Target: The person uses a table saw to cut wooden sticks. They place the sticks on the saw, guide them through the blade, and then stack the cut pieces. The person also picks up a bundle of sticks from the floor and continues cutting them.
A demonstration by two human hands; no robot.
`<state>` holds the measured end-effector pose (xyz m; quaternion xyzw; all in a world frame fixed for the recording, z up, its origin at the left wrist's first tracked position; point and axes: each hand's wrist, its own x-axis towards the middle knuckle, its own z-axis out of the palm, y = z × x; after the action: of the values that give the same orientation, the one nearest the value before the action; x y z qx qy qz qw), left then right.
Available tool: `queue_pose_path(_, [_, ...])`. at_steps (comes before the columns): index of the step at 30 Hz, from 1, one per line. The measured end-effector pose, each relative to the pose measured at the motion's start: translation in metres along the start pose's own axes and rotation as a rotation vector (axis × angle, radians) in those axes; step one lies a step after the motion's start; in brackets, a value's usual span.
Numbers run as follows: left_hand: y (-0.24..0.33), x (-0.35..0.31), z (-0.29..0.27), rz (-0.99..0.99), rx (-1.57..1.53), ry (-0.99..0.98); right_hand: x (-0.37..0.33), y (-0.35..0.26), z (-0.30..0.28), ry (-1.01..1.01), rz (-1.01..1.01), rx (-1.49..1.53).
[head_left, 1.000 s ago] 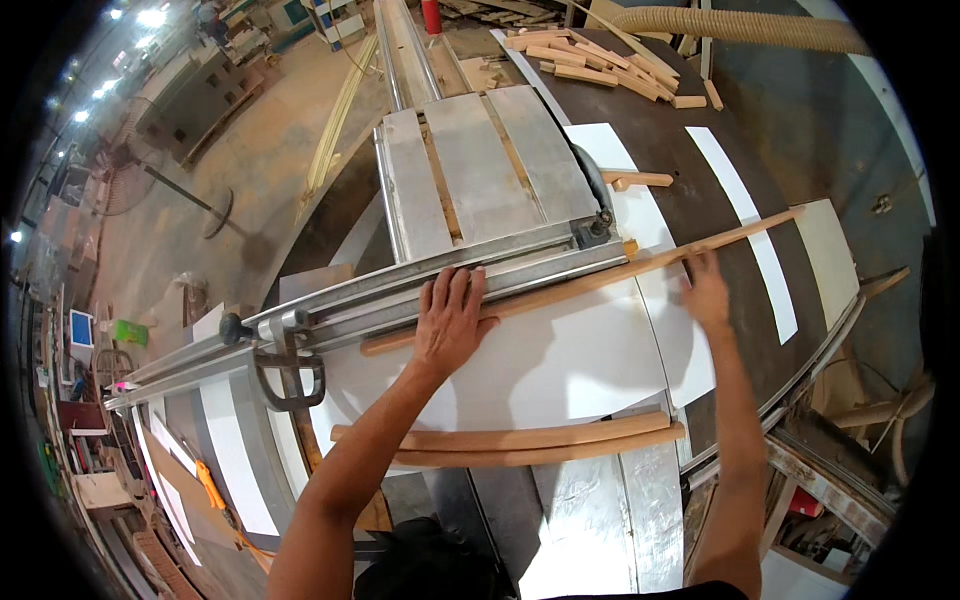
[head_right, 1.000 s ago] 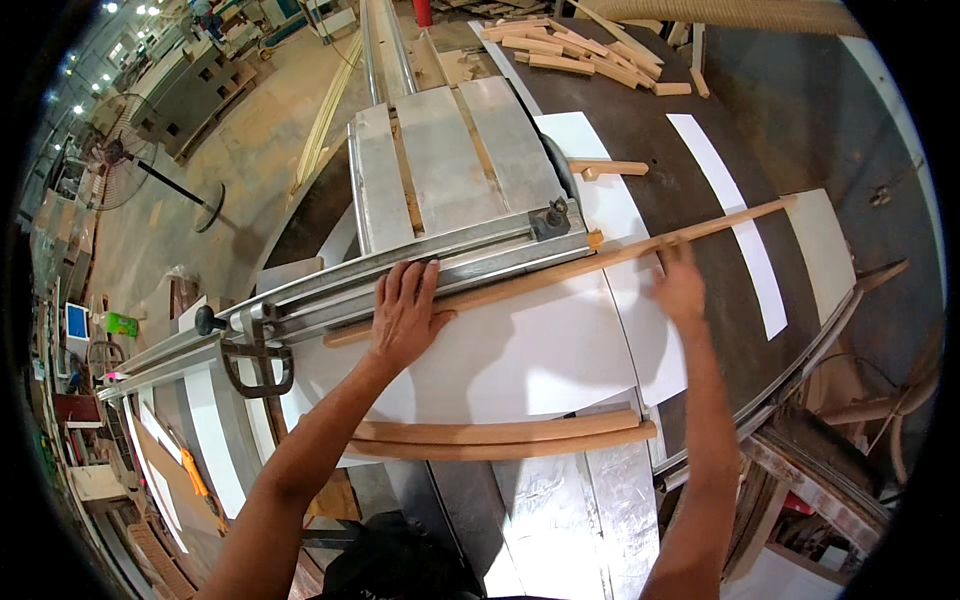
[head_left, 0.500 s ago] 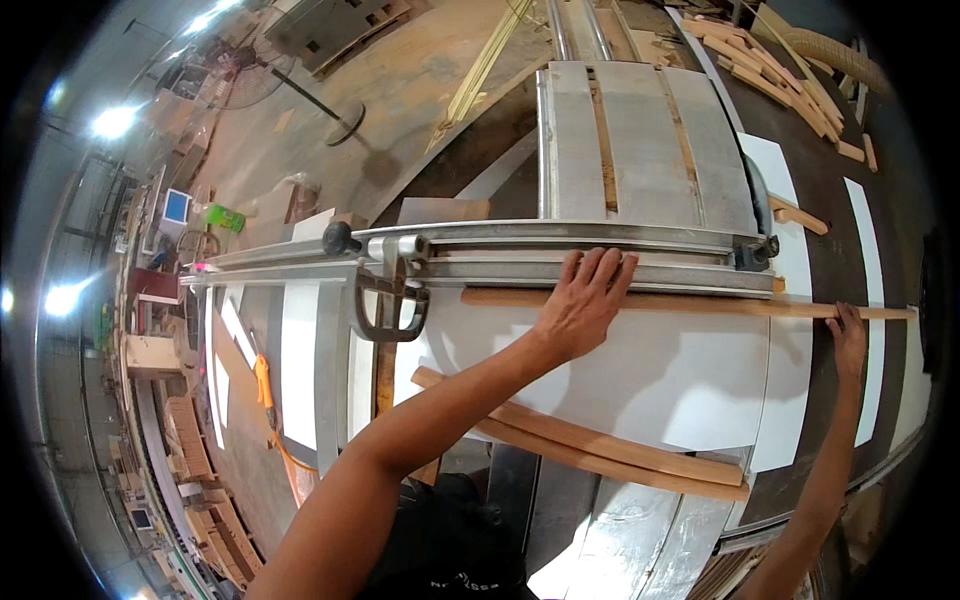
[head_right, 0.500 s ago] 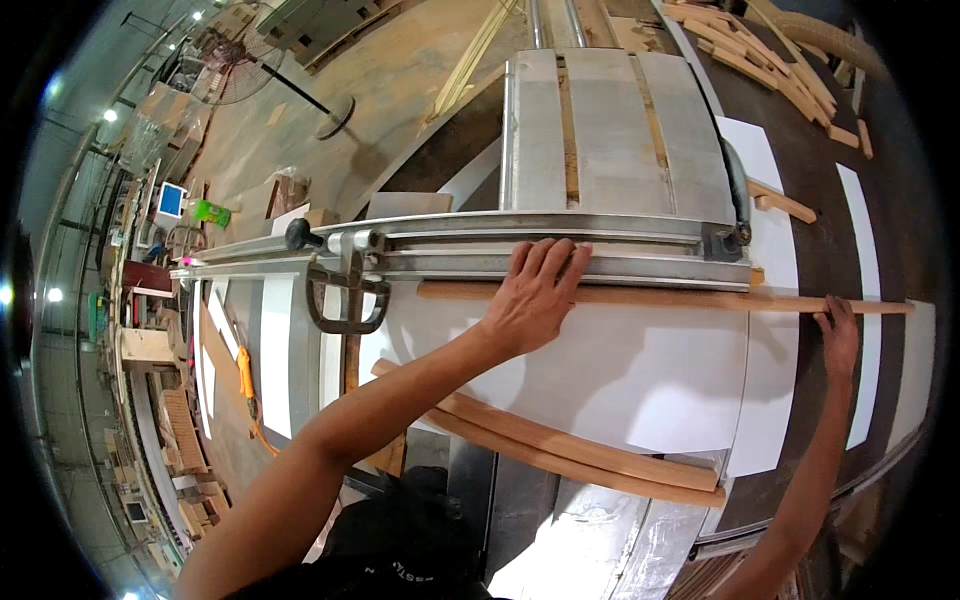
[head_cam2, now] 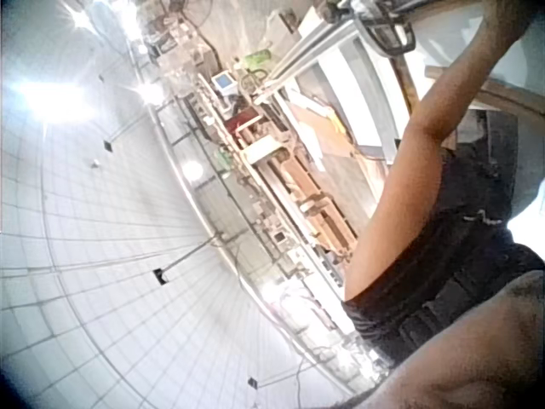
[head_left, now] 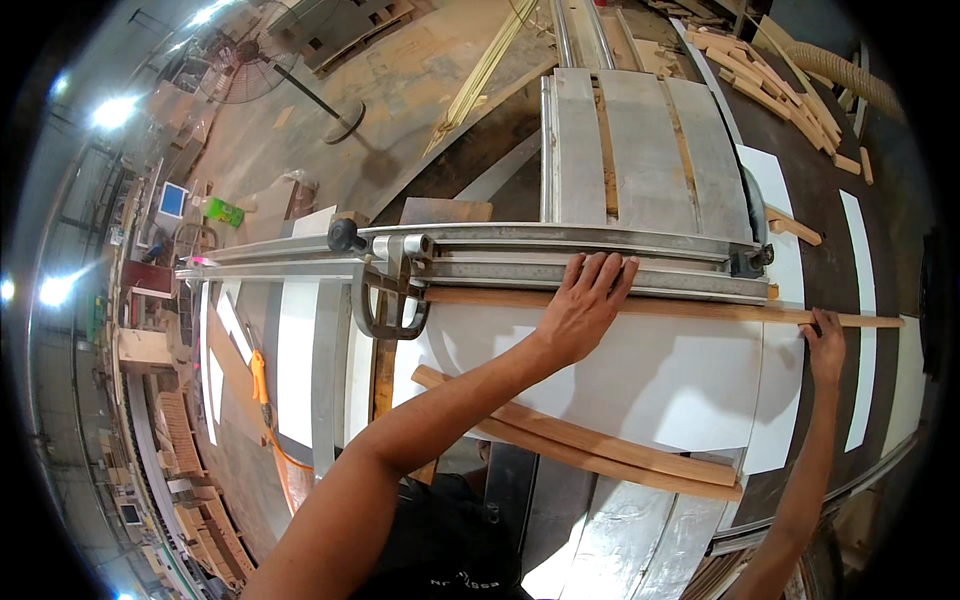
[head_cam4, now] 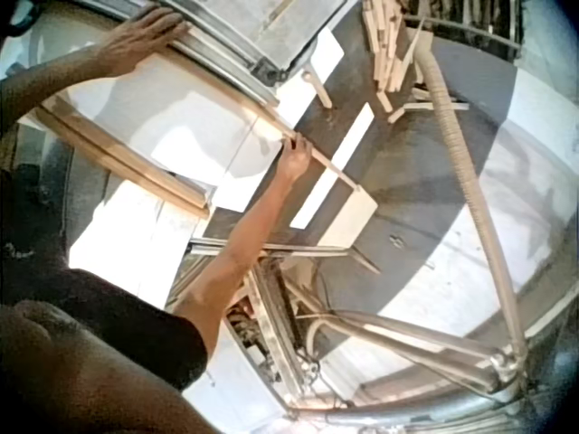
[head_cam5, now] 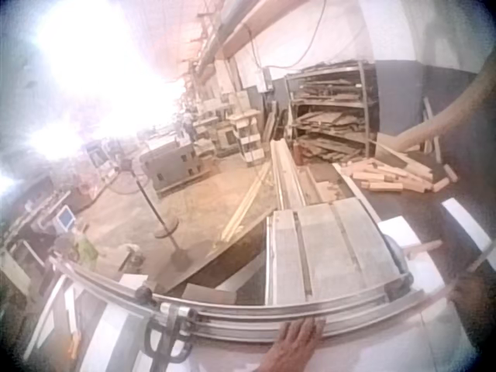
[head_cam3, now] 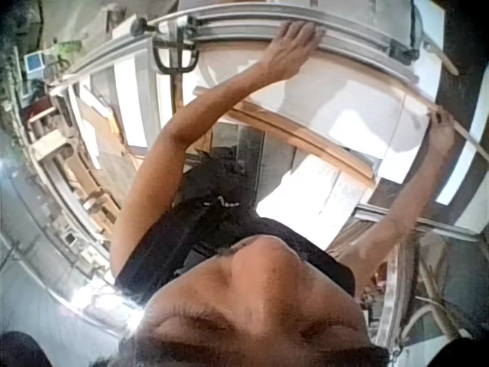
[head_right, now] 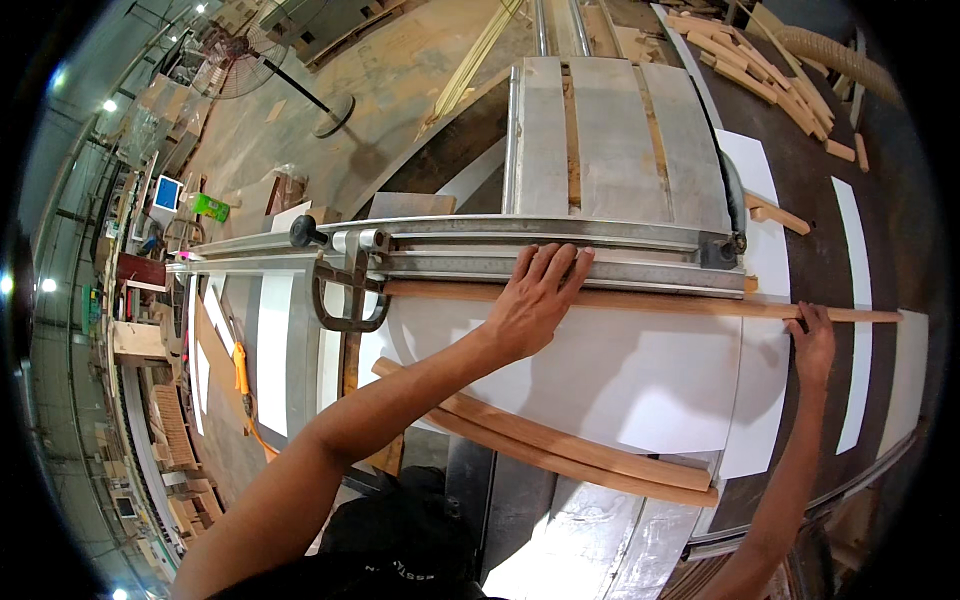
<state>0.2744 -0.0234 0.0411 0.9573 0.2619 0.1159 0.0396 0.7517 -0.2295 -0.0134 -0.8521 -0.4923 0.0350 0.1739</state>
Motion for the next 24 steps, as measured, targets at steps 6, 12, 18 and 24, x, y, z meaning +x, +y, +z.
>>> queue_pose_path(6, [0.038,0.032,0.017,-0.135,-0.133,-0.012,-0.002,-0.007,0.000,-0.013,0.041,0.029])
queue_pose_path(12, [0.050,0.047,0.063,-0.076,0.076,0.189,-0.001,-0.016,-0.009,0.024,-0.075,-0.073])
queue_pose_path(18, [0.053,0.051,0.051,-0.090,0.047,0.191,0.002,0.011,-0.023,0.026,-0.102,-0.125])
queue_pose_path(24, [0.051,0.049,0.054,-0.087,0.042,0.217,0.011,0.043,-0.016,0.069,-0.065,-0.106])
